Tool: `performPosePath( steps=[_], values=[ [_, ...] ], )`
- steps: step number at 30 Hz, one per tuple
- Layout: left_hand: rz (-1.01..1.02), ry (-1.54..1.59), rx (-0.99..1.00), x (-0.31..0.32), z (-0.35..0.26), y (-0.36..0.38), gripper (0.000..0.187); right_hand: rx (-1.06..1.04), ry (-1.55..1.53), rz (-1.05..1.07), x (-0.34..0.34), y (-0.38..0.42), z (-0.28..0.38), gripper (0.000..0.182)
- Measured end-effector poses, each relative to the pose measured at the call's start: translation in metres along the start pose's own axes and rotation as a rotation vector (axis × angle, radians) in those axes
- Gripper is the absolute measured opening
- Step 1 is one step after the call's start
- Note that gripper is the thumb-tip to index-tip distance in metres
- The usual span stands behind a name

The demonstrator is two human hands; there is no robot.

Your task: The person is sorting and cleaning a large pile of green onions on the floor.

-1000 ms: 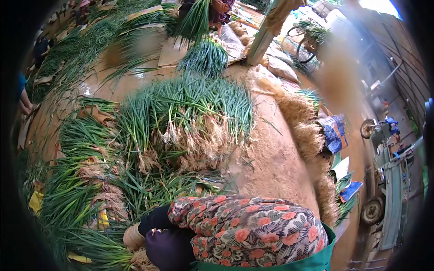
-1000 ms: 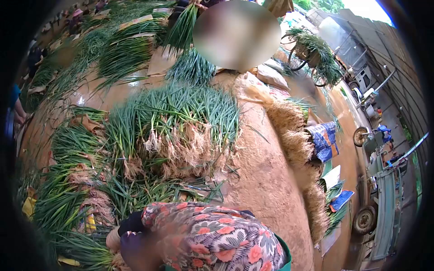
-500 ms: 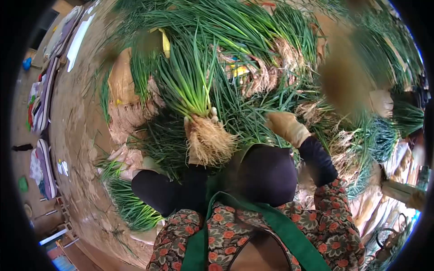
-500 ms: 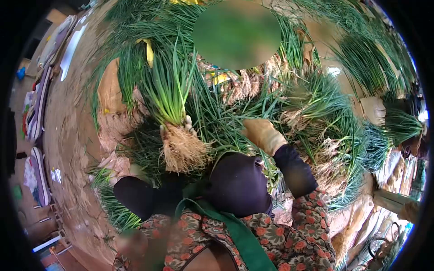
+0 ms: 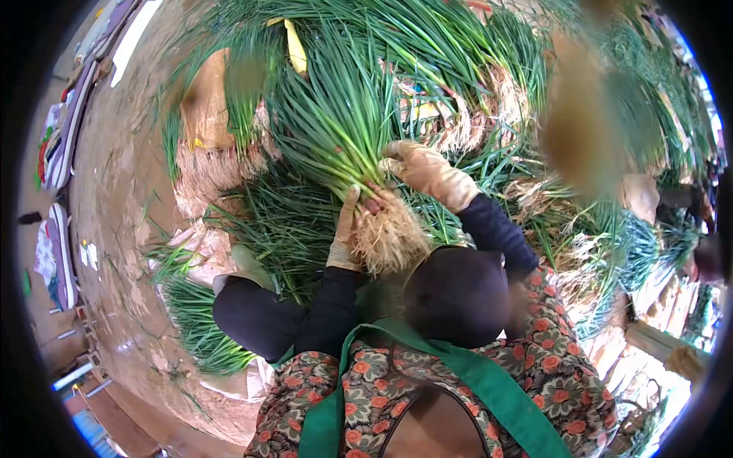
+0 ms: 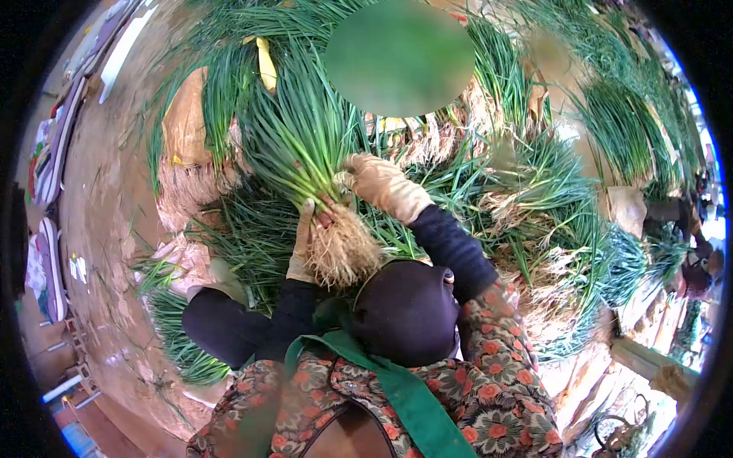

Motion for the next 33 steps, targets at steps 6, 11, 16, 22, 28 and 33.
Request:
performPosePath(
  steps=[6,11,16,22,28,33],
  values=[
    [0.204,0.231,0.008,0.068,-0.013,-0.039,0.049,-0.518,0.123,-0.155,-0.04,0.047,0.123,0.065],
    [0.197,0.278,0.246,0.116,-0.06,-0.056,0.025,-0.563,-0.449,-0.661,-0.08,0.047,0.11,0.073],
    [0.229,0.281,0.398,0.139,-0.089,-0.012,0.024,-0.308,-0.668,-0.49,-0.069,0.014,0.064,0.053],
    [0.142,0.223,0.998,0.127,-0.179,0.043,0.01,-0.002,-0.724,-0.194,-0.085,0.07,-0.004,0.034],
    [-0.003,0.288,1.05,-0.004,-0.295,0.163,0.011,0.254,-0.554,-0.165,-0.095,0.105,-0.074,0.023],
    [-0.6,-0.053,1.146,-0.182,-0.337,0.321,0.018,-0.052,-0.092,-0.348,-0.115,0.035,0.021,0.02]
  ],
)
Point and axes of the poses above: each hand's wrist, its own y-axis away from the middle knuckle, its own x-axis out of the palm, z = x × y, the point moved 8 cm from there along -y, towards the middle knuckle, and after that the axes turned 4 degrees about -y, right-handed, at the moved point
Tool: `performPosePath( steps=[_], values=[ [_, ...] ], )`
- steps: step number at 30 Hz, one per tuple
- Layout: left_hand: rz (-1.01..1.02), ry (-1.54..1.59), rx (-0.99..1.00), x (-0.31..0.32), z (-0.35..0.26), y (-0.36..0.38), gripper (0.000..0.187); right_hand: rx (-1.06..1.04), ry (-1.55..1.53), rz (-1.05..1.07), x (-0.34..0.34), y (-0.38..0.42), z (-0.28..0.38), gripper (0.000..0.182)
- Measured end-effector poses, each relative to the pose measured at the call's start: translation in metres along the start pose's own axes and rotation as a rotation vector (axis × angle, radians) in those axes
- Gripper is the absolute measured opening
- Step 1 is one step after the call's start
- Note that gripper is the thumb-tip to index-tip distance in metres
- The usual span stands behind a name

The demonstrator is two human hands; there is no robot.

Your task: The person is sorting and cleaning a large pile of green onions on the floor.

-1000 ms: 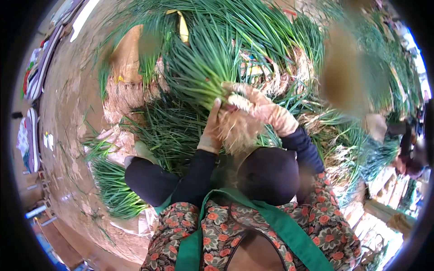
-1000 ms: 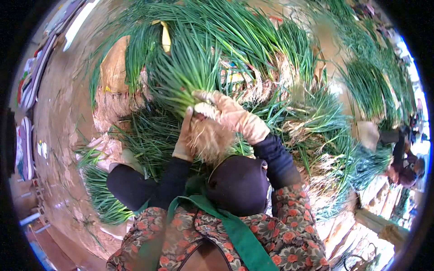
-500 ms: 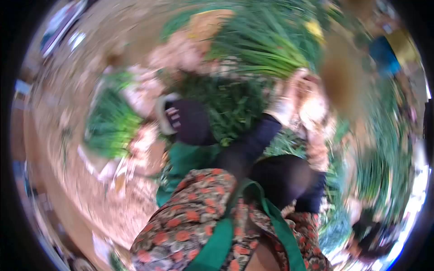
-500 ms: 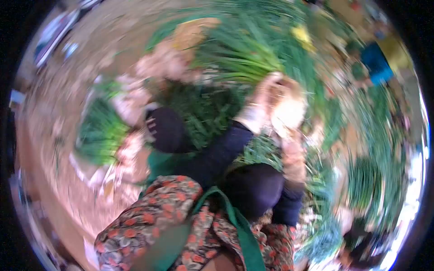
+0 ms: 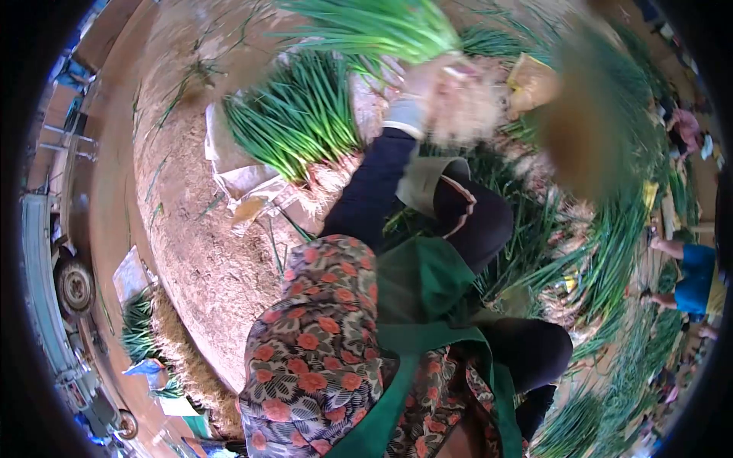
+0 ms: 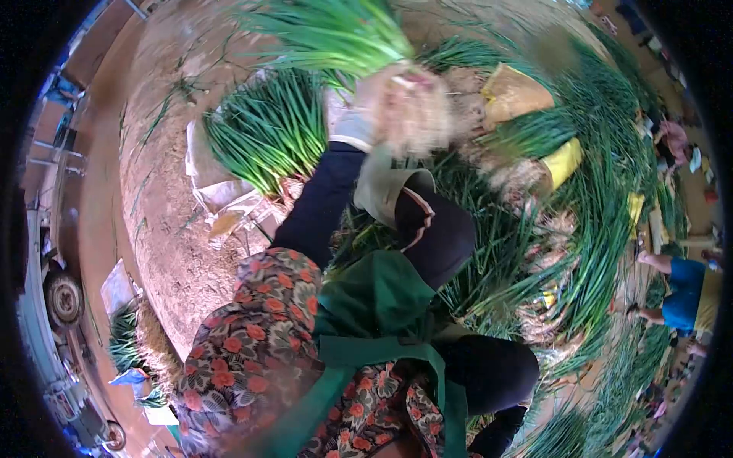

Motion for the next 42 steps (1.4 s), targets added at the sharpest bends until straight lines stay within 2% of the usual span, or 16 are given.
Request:
performPosePath(
  steps=[6,7,10,11,12,14,17,18,23,27,29,30,33,37,40,42],
  values=[
    [-0.331,-0.401,0.015,-0.256,-0.029,-0.011,0.024,-0.172,0.5,0.241,0.077,-0.036,0.024,0.019],
    [-0.195,-0.131,-0.141,-0.279,-0.005,-0.004,0.029,-0.142,0.606,0.303,0.081,-0.029,0.008,0.02],
    [-0.229,-0.157,-0.17,-0.352,0.032,0.042,0.037,-0.059,0.84,0.439,0.081,-0.008,-0.034,0.021],
    [-0.344,0.334,-0.239,-0.374,0.062,0.064,0.038,-0.034,0.898,0.467,0.075,0.0,-0.044,0.021],
    [-0.457,0.223,-0.239,-0.408,0.081,0.074,0.037,-0.008,0.963,0.485,0.063,0.006,-0.058,0.022],
    [-0.344,0.081,-0.214,-0.431,0.086,0.085,0.028,0.023,1.06,0.512,0.047,0.019,-0.072,0.024],
    [-0.7,0.052,-0.096,-0.498,0.113,0.099,0.026,0.032,1.105,0.57,0.046,0.029,-0.085,0.026],
    [-0.576,0.021,-0.168,-0.535,0.145,0.09,0.042,0.026,1.097,0.586,0.042,0.033,-0.09,0.027],
    [-0.526,-0.527,-0.276,-0.522,0.11,0.123,0.044,-0.052,1.19,0.691,0.083,0.065,-0.116,0.032],
    [-0.884,-1.142,-0.226,-0.487,0.033,0.171,0.048,-0.333,1.397,0.798,0.159,0.033,-0.168,0.037],
    [-0.941,-1.174,-0.246,-0.442,0.008,0.184,0.05,-0.556,1.558,0.818,0.208,0.029,-0.193,0.039],
    [-0.802,-1.131,-0.363,-0.471,0.017,0.167,0.072,-0.389,1.366,0.725,0.221,0.017,-0.181,0.037],
    [-0.63,-0.599,-0.427,-0.481,0.019,0.137,0.059,0.012,0.573,0.372,0.257,0.016,-0.157,0.036],
    [-0.338,-0.89,-0.256,-0.352,-0.027,0.031,0.053,-0.182,0.267,0.62,0.348,0.082,-0.057,0.034],
    [-0.079,-0.912,-0.232,-0.121,-0.016,0.004,0.05,-0.24,-0.047,0.946,0.383,0.113,-0.068,0.04],
    [0.193,-1.021,-0.213,-0.003,0.026,0.002,0.046,-0.126,-0.398,1.022,0.334,0.105,-0.046,0.043]
  ],
)
Point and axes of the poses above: each hand's wrist, its own y-axis away from the middle knuckle, its own x-axis out of the palm, z = x × y, the point moved 8 cm from there along -y, towards the middle knuckle, and after that the axes turned 4 degrees about -y, right-handed, at the moved point
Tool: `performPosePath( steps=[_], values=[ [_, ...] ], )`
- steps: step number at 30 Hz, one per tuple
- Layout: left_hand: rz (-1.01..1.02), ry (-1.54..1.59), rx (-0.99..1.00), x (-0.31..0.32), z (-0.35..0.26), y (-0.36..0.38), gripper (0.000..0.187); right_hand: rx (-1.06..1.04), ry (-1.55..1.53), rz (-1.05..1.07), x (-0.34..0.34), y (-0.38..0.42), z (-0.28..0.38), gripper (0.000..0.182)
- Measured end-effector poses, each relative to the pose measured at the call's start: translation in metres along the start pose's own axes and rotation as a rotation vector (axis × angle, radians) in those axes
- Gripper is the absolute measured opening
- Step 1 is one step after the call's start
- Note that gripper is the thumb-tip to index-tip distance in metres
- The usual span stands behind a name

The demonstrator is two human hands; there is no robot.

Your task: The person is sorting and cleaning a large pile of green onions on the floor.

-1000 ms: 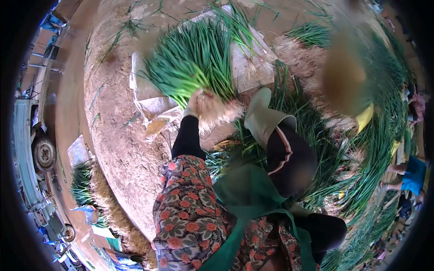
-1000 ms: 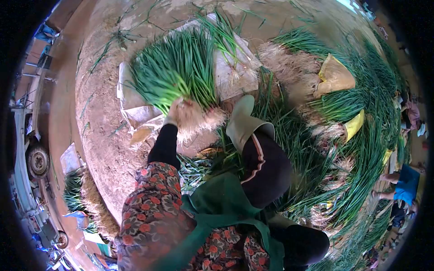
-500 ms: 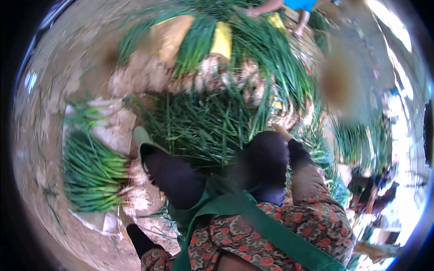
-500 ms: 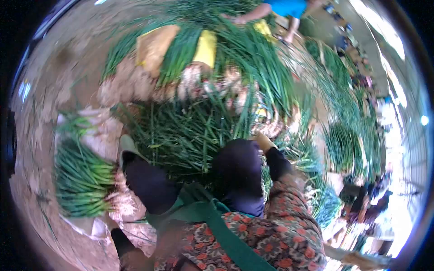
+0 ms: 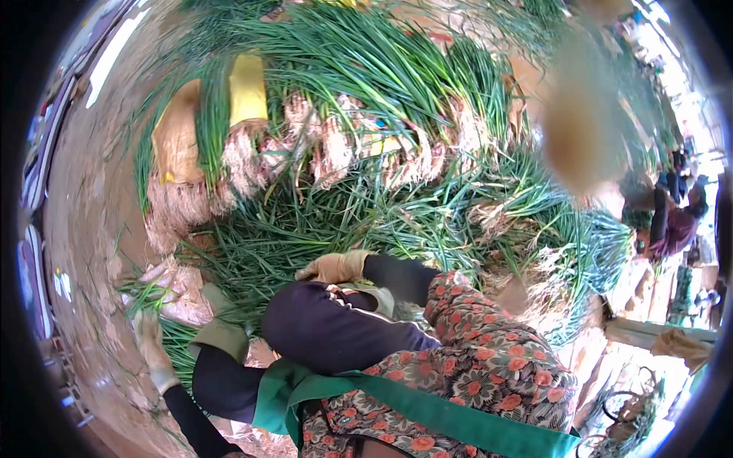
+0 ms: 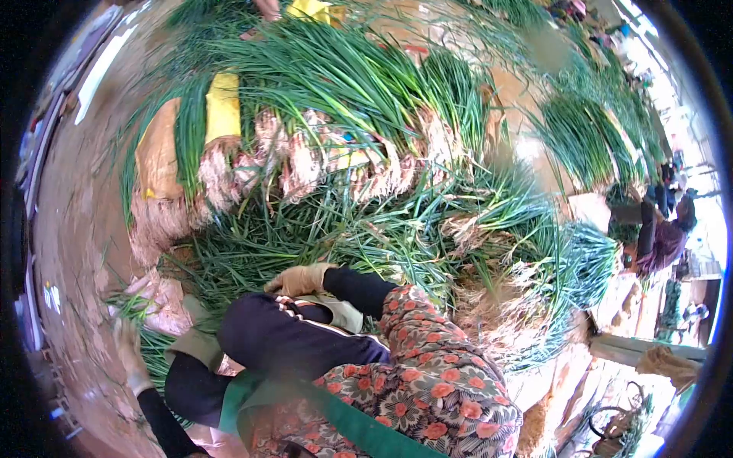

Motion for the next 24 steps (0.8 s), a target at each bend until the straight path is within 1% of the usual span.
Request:
performPosePath(
  steps=[1,2,3,4,5,6,7,8,9,10,11,12,13,14,16,17,18,19,20,21,22,23,24],
  values=[
    [0.12,-0.04,0.078,0.043,-0.026,-0.008,0.045,-0.004,0.066,-0.117,-0.036,0.017,0.026,0.043],
    [0.214,-0.036,0.088,0.085,-0.039,-0.017,0.045,-0.006,0.132,-0.232,-0.079,0.033,0.034,0.042],
    [0.308,-0.023,0.098,0.131,-0.046,-0.023,0.044,-0.131,0.538,-0.348,-0.124,0.055,0.033,0.041],
    [0.401,-0.002,0.111,0.177,-0.051,-0.021,0.044,-0.207,0.952,-0.529,-0.168,0.08,0.031,0.04],
    [0.494,0.011,0.118,0.224,-0.057,-0.013,0.044,-0.101,1.21,-0.765,-0.224,0.096,-0.014,0.033],
    [0.615,-0.158,0.364,0.273,-0.072,0.007,0.042,0.055,0.517,-1.07,-0.277,0.159,0.033,0.025],
    [0.637,-0.052,0.243,0.319,-0.086,0.029,0.04,0.074,0.657,-1.301,-0.327,0.188,-0.003,0.021],
    [0.673,0.08,0.019,0.356,-0.072,0.032,0.038,0.196,0.438,-1.425,-0.341,0.218,-0.002,0.025],
    [0.704,0.13,-0.043,0.389,-0.063,0.04,0.036,0.289,0.655,-1.556,-0.358,0.233,-0.03,0.026],
    [0.759,0.121,-0.024,0.421,-0.059,0.049,0.036,0.467,0.546,-1.394,-0.371,0.23,-0.076,0.026],
    [0.825,0.137,-0.034,0.452,-0.058,0.06,0.035,0.522,0.605,-1.289,-0.367,0.224,-0.063,0.024],
    [0.824,0.217,-0.179,0.478,-0.044,0.064,0.035,0.573,0.664,-1.178,-0.357,0.218,-0.039,0.022],
    [0.872,0.269,-0.229,0.501,-0.038,0.072,0.038,0.511,0.747,-1.153,-0.347,0.207,-0.015,0.021],
    [0.886,0.283,-0.282,0.522,-0.031,0.078,0.04,0.492,0.739,-1.152,-0.333,0.2,0.004,0.021],
    [0.994,0.323,-0.296,0.555,-0.021,0.093,0.045,0.359,0.759,-1.189,-0.289,0.187,0.049,0.025],
    [0.967,0.368,-0.323,0.567,-0.004,0.092,0.042,0.402,0.599,-1.053,-0.263,0.172,0.048,0.028],
    [0.896,0.362,-0.386,0.576,0.014,0.087,0.036,0.441,0.444,-0.912,-0.24,0.161,0.046,0.03],
    [0.863,0.409,-0.455,0.582,0.032,0.085,0.034,0.463,0.346,-0.678,-0.215,0.15,0.045,0.036],
    [0.815,0.456,-0.527,0.579,0.053,0.084,0.032,0.239,0.182,-0.618,-0.198,0.147,0.024,0.043],
    [0.832,0.561,-0.479,0.578,0.055,0.083,0.028,0.154,-0.053,-0.664,-0.202,0.147,-0.005,0.047],
    [0.846,0.636,-0.55,0.572,0.046,0.092,0.026,0.068,-0.286,-0.707,-0.214,0.142,-0.005,0.051],
    [0.827,0.621,-0.604,0.568,0.051,0.097,0.025,0.028,-0.637,-0.714,-0.218,0.135,-0.011,0.056],
    [0.809,0.606,-0.662,0.565,0.055,0.104,0.024,0.2,-0.858,-0.621,-0.212,0.135,0.029,0.059]
  ],
)
Point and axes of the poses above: each hand's wrist, its own y-axis away from the middle knuckle, its own x-axis out of the palm, z = x × y, the point moved 8 cm from there along -y, towards the middle knuckle, and after that the axes turned 4 degrees about -y, right-handed, at the moved point
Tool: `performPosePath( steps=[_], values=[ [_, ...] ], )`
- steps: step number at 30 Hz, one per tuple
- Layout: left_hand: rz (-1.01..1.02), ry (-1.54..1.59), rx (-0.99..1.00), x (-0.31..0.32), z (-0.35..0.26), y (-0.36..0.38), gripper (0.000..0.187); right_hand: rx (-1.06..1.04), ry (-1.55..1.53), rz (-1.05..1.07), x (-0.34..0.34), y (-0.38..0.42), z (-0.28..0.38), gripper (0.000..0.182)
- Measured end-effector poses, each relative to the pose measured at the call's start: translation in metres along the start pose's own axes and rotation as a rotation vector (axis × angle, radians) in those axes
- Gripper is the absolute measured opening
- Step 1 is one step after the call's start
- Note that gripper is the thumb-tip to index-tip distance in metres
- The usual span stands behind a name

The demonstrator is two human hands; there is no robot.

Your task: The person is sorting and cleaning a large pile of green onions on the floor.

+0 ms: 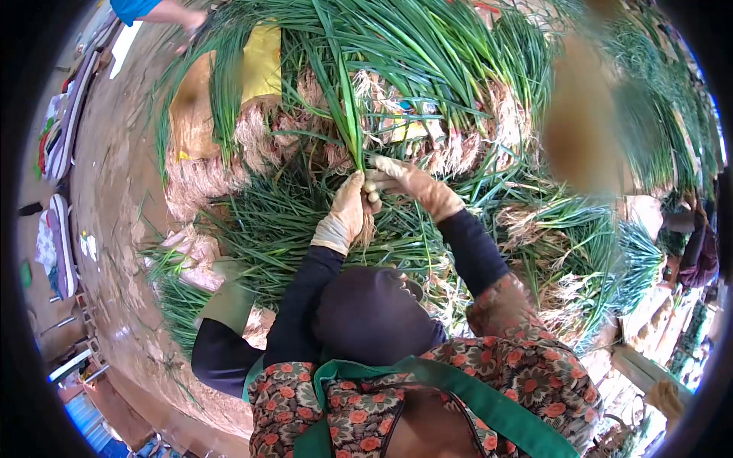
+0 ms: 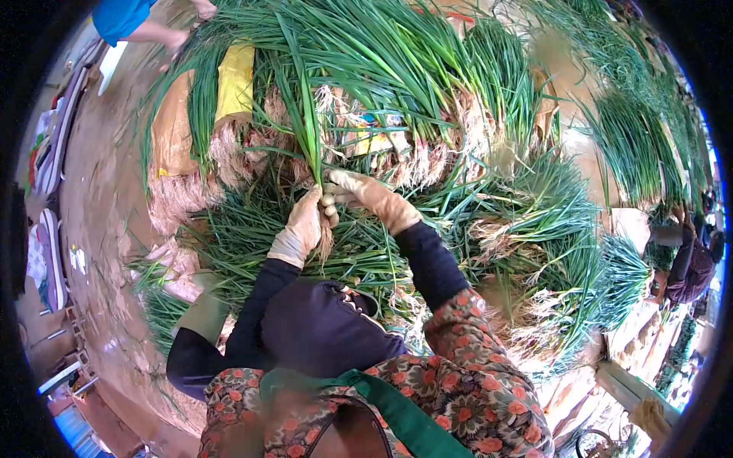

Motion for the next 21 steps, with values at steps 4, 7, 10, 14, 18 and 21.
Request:
performPosePath(
  steps=[4,7,10,14,18,21],
  values=[
    [-0.007,-0.061,-0.066,0.004,0.019,0.014,0.019,0.031,-0.315,0.0,0.01,-0.064,-0.036,0.043],
    [-0.18,-0.127,0.049,-0.001,0.016,0.025,0.022,-0.004,-0.641,-0.061,0.007,-0.1,-0.06,0.025],
    [-0.234,-0.092,0.143,-0.002,0.012,0.024,0.022,-0.065,-0.635,-0.293,-0.014,-0.099,-0.072,0.02],
    [-0.236,0.018,0.133,-0.001,0.009,0.024,0.024,-0.14,-1.093,-0.242,-0.005,-0.079,-0.065,0.015],
    [0.154,0.25,-0.078,0.034,0.02,0.045,0.033,-0.371,-0.972,-0.124,-0.047,-0.081,-0.022,0.017],
    [0.222,0.373,-0.098,0.039,0.014,0.05,0.034,-0.174,-0.566,-0.109,-0.053,-0.072,-0.016,0.03]
  ],
)
Point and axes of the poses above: each hand's wrist, its own y-axis away from the middle knuckle, its own x-axis out of the palm, z = x × y, the point moved 8 cm from there along -y, towards the middle knuckle, and after that the axes turned 4 degrees about -y, right-handed, at the moved point
